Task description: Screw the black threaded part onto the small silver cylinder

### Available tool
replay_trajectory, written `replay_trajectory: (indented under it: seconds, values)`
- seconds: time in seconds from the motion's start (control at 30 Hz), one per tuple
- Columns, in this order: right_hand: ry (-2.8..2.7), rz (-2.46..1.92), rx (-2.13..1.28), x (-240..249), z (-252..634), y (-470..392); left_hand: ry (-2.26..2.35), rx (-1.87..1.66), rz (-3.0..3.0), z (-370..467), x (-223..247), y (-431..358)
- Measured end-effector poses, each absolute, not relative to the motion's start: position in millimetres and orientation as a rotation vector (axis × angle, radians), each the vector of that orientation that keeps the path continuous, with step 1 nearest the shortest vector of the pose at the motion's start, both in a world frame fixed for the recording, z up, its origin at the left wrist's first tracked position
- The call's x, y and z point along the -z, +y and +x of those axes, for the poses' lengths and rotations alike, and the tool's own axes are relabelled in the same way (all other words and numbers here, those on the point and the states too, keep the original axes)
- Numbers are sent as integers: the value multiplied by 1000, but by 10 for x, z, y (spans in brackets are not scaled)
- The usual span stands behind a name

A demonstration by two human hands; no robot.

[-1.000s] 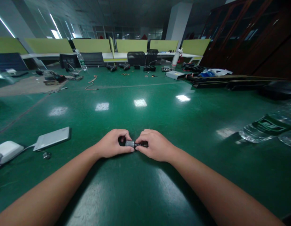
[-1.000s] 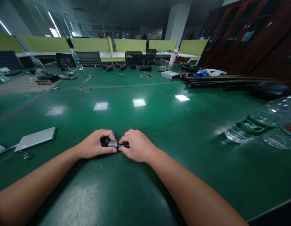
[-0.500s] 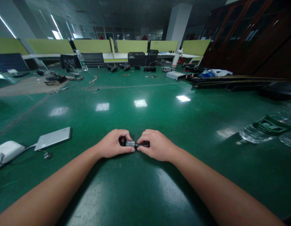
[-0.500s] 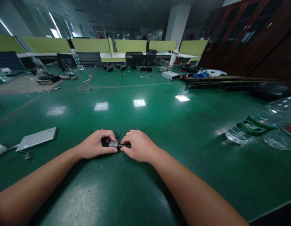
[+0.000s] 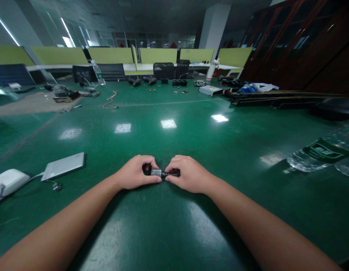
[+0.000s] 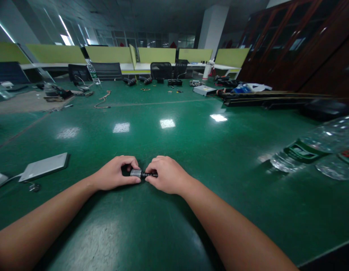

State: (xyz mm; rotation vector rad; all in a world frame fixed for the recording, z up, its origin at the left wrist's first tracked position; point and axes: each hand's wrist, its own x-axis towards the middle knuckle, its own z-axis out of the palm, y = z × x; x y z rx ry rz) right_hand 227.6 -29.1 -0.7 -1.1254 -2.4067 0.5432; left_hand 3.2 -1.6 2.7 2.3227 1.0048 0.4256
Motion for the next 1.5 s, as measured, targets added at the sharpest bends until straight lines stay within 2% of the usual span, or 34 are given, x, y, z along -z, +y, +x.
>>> replay_trajectory:
  seconds: [1.5]
  values:
    - [-2403, -1285, -653, -95, 2460, -273, 1034, -404, 2315, 43, -41, -23]
